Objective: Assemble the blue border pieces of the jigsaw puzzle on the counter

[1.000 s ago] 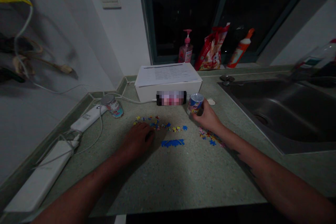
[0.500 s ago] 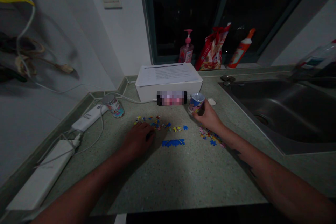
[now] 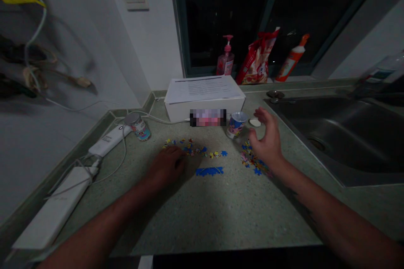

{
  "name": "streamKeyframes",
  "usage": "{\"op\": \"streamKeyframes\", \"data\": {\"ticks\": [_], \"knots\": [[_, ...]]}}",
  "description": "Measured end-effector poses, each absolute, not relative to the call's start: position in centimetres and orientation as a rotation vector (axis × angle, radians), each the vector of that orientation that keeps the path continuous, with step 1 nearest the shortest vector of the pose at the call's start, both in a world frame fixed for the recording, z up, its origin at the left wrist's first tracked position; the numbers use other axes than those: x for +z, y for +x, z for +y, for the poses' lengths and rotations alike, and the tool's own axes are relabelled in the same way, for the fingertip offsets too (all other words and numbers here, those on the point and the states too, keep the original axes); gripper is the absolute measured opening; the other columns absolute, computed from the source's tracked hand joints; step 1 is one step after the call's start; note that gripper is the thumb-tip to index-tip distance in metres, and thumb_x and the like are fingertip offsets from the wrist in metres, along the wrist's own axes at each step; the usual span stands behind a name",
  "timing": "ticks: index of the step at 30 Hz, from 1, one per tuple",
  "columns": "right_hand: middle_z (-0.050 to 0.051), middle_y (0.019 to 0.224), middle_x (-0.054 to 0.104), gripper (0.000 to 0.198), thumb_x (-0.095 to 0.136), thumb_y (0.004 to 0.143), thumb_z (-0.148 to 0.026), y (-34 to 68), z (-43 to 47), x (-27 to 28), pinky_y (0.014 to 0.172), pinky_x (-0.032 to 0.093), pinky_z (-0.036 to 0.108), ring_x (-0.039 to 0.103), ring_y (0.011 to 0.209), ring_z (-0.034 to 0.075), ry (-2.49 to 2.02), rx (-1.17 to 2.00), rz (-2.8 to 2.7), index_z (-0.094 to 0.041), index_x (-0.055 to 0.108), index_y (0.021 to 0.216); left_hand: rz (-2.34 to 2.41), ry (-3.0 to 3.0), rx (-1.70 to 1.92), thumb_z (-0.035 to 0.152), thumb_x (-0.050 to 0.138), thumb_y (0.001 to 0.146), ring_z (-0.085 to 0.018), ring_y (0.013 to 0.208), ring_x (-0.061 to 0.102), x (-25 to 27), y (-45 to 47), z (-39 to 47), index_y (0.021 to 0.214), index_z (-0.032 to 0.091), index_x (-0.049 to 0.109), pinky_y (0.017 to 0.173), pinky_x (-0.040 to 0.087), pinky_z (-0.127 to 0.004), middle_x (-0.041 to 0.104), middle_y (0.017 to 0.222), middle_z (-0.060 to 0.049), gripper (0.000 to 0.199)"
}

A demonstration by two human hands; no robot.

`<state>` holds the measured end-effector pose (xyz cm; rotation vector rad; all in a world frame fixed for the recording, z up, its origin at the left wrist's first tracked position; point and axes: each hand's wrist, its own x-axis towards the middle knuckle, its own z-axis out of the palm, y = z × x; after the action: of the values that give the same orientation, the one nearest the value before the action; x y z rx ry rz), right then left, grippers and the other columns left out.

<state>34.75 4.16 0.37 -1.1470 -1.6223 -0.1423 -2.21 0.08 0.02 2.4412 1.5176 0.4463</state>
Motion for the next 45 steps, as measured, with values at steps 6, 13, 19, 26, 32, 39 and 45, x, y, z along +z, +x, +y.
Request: {"op": "streamKeyframes", "data": {"ticks": [6, 13, 19, 26, 32, 39, 45], "knots": [[0.007, 0.113, 0.077, 0.029, 0.059, 0.102, -0.017, 32.0, -0.1, 3.2, 0.08, 0.062, 0.038, 0.075, 0.091, 0.023, -0.95, 0.024, -1.987, -0.027, 0.066, 0.129, 1.717, 2.366, 0.484, 0.019, 0.059, 0.101, -0.031, 0.109, 0.074, 1.9, -3.1, 0.6, 0.11, 0.025, 0.082, 0.099, 0.059, -0.048, 0.079, 0.114, -0.012, 0.025], [0.008, 0.114, 0.078, 0.025, 0.075, 0.097, -0.026, 29.8, -1.6, 2.4, 0.08, 0.059, 0.036, 0.078, 0.093, 0.024, -1.209, 0.401, -2.523, -0.023, 0.071, 0.121, 2.002, 2.376, 0.321, 0.025, 0.059, 0.1, -0.03, 0.097, 0.073, 3.6, -4.2, 1.0, 0.095, 0.02, 0.077, 0.086, 0.055, -0.04, 0.077, 0.099, -0.011, 0.019], [0.008, 0.114, 0.077, 0.027, 0.083, 0.091, -0.029, 29.7, -1.7, 1.6, 0.079, 0.057, 0.038, 0.076, 0.095, 0.027, -1.308, 0.41, -2.593, -0.024, 0.073, 0.116, 1.86, 2.385, 0.351, 0.027, 0.058, 0.1, -0.029, 0.094, 0.073, 2.7, -4.5, 1.0, 0.094, 0.022, 0.076, 0.082, 0.054, -0.04, 0.077, 0.1, -0.01, 0.02], [0.008, 0.107, 0.075, 0.016, 0.081, 0.093, -0.026, 29.1, -1.8, 1.5, 0.076, 0.053, 0.036, 0.074, 0.089, 0.024, -1.34, 0.416, -2.617, -0.023, 0.072, 0.107, 1.809, 2.405, 0.327, 0.022, 0.055, 0.1, -0.031, 0.094, 0.071, 2.2, -4.4, 0.6, 0.099, 0.022, 0.075, 0.08, 0.054, -0.043, 0.079, 0.105, -0.012, 0.02], [0.006, 0.105, 0.074, 0.014, 0.08, 0.093, -0.024, 29.3, -1.8, 1.3, 0.074, 0.05, 0.035, 0.072, 0.087, 0.023, -1.341, 0.431, -2.597, -0.023, 0.071, 0.103, 1.875, 2.382, 0.322, 0.028, 0.055, 0.102, -0.032, 0.091, 0.072, 2.3, -5.1, 1.0, 0.093, 0.022, 0.074, 0.079, 0.054, -0.043, 0.077, 0.098, -0.013, 0.022], [0.005, 0.101, 0.074, 0.008, 0.076, 0.095, -0.023, 28.6, -2.0, 1.3, 0.07, 0.043, 0.033, 0.073, 0.086, 0.022, -1.349, 0.443, -2.593, -0.023, 0.069, 0.1, 1.66, 2.43, 0.391, 0.022, 0.06, 0.098, -0.034, 0.104, 0.073, 1.2, -3.4, 0.5, 0.102, 0.025, 0.077, 0.092, 0.059, -0.051, 0.078, 0.11, -0.013, 0.018], [0.004, 0.102, 0.074, 0.01, 0.075, 0.094, -0.022, 28.4, -2.1, 0.8, 0.069, 0.039, 0.033, 0.072, 0.087, 0.022, -1.326, 0.415, -2.576, -0.023, 0.069, 0.101, 1.499, 2.512, 0.454, 0.02, 0.062, 0.101, -0.033, 0.124, 0.069, 0.0, -3.1, 0.5, 0.122, 0.024, 0.078, 0.112, 0.055, -0.055, 0.077, 0.13, -0.011, 0.027]]}}
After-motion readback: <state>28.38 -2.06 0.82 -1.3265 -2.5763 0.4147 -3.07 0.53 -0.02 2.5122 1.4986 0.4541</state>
